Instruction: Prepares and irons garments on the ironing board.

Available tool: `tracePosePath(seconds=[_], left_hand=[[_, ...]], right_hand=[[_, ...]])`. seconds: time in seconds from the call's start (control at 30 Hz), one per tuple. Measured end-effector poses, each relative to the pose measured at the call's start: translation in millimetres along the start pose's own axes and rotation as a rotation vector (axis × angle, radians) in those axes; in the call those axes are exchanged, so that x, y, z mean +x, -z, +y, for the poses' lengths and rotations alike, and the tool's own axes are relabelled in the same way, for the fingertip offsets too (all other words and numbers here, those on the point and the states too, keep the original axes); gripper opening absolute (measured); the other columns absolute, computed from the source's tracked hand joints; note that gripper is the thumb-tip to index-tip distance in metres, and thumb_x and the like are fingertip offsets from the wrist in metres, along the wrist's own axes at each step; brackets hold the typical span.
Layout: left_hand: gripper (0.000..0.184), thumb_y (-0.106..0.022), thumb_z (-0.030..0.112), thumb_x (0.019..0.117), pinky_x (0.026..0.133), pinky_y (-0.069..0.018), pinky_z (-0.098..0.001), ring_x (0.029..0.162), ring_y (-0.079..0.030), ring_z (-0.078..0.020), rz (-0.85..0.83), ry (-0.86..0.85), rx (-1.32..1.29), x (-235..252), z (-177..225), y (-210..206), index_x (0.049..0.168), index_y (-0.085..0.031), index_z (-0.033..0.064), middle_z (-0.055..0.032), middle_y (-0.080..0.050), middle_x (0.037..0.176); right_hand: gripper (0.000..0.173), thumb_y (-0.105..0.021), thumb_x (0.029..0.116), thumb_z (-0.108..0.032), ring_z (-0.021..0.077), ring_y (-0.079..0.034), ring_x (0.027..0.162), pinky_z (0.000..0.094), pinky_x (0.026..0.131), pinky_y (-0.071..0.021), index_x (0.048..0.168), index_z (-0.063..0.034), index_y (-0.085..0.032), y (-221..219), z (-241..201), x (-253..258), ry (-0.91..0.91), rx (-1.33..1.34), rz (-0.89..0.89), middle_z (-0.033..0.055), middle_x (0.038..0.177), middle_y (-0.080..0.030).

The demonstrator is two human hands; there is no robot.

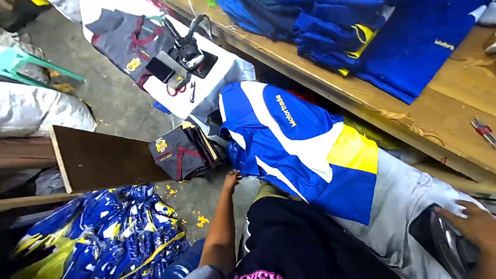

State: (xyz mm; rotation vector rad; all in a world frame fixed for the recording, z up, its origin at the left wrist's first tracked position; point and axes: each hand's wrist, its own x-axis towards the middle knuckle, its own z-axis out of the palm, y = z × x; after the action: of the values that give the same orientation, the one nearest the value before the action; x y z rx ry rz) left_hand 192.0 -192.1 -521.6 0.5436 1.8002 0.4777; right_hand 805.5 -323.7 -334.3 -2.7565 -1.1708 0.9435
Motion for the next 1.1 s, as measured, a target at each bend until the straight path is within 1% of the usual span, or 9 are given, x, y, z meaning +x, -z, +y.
tracePosePath(seconds=[0.1,0.23,0.33,0.5,0.63,0.73,0.83,0.97,1.1], left_hand=[[0.043,-0.034,0.023,0.1137,0.090,-0.0515,-0.0400,0.103,-0.062,-0.0247,0.067,-0.142,-0.137,13.0,38.6,13.6,0.138,-0.049,-0.0089,-0.0228,-0.061,0.122],[0.050,-0.029,0.032,0.1141,0.087,-0.0507,-0.0368,0.097,-0.062,-0.0203,0.045,-0.276,-0.165,14.0,101.2,24.5,0.132,-0.053,-0.0089,-0.0188,-0.062,0.116],[0.048,-0.042,0.031,0.1114,0.099,-0.0502,-0.0468,0.112,-0.063,-0.0322,-0.005,-0.391,0.056,9.6,133.7,20.3,0.132,-0.056,-0.0104,-0.0280,-0.063,0.124],[0.056,-0.059,0.043,0.1031,0.104,-0.0479,-0.0566,0.116,-0.064,-0.0383,-0.171,-0.357,0.403,5.3,150.4,-11.5,0.125,-0.063,-0.0077,-0.0278,-0.066,0.120],[0.041,-0.055,0.025,0.1066,0.104,-0.0475,-0.0530,0.117,-0.064,-0.0361,-0.177,-0.379,0.408,-1.5,148.3,-16.2,0.128,-0.059,-0.0092,-0.0275,-0.066,0.121],[0.034,-0.053,0.011,0.1061,0.097,-0.0551,-0.0395,0.107,-0.068,-0.0215,-0.293,-0.377,0.016,-3.6,142.5,20.1,0.133,-0.054,-0.0094,-0.0213,-0.067,0.119],[0.032,-0.050,0.009,0.1069,0.090,-0.0573,-0.0341,0.097,-0.068,-0.0141,-0.325,-0.347,-0.050,5.5,140.0,78.8,0.135,-0.052,-0.0070,-0.0148,-0.068,0.114],[0.030,-0.048,0.010,0.1078,0.085,-0.0569,-0.0331,0.092,-0.067,-0.0129,-0.212,-0.335,0.107,52.7,136.3,149.9,0.133,-0.053,-0.0055,-0.0128,-0.067,0.110],[0.037,-0.054,0.015,0.1070,0.104,-0.0488,-0.0499,0.118,-0.063,-0.0339,0.112,-0.265,0.343,107.6,133.4,191.9,0.136,-0.055,-0.0082,-0.0280,-0.062,0.129]], right_hand=[[0.059,-0.069,0.0998,-0.019,0.0597,-0.049,0.129,0.0708,0.107,-0.0361,0.145,0.0117,-0.047,-51.7,-68.0,13.6,0.144,0.068,-0.088,0.0435,0.139,-0.049],[0.066,-0.066,0.1024,-0.031,0.0571,-0.038,0.141,0.0672,0.115,-0.0303,0.148,0.0122,-0.043,-110.8,-132.6,27.9,0.103,0.134,-0.048,0.0427,0.148,-0.041],[0.066,-0.061,0.1047,-0.033,0.0552,-0.034,0.145,0.0649,0.118,-0.0287,0.148,0.0129,-0.043,-135.2,-159.4,34.8,0.036,0.196,0.095,0.0411,0.151,-0.038],[0.066,-0.046,0.1091,-0.044,0.0529,-0.035,0.145,0.0618,0.118,-0.0303,0.147,0.0100,-0.046,-147.5,-198.7,52.4,-0.149,0.244,0.226,0.0393,0.151,-0.040],[0.075,-0.055,0.1037,-0.051,0.0512,-0.042,0.141,0.0639,0.113,-0.0360,0.150,0.0061,-0.043,-155.2,-229.0,62.1,-0.145,0.273,0.241,0.0369,0.150,-0.044],[0.064,-0.065,0.1012,-0.029,0.0512,-0.051,0.134,0.0644,0.108,-0.0414,0.150,0.0060,-0.043,-161.0,-251.2,59.3,-0.107,0.240,0.192,0.0365,0.143,-0.051],[0.041,-0.057,0.1013,-0.011,0.0523,-0.061,0.119,0.0679,0.099,-0.0455,0.136,0.0093,-0.054,-163.4,-277.2,43.5,0.000,0.135,0.035,0.0367,0.126,-0.062],[0.039,-0.064,0.0983,-0.016,0.0494,-0.062,0.116,0.0678,0.096,-0.0474,0.129,0.0062,-0.058,-194.1,-320.5,-5.0,0.272,-0.128,-0.424,0.0322,0.121,-0.065],[0.043,-0.064,0.1000,-0.019,0.0438,-0.064,0.114,0.0629,0.098,-0.0482,0.137,0.0006,-0.056,-222.0,-348.7,-44.1,0.460,-0.159,-0.736,0.0269,0.120,-0.067]])
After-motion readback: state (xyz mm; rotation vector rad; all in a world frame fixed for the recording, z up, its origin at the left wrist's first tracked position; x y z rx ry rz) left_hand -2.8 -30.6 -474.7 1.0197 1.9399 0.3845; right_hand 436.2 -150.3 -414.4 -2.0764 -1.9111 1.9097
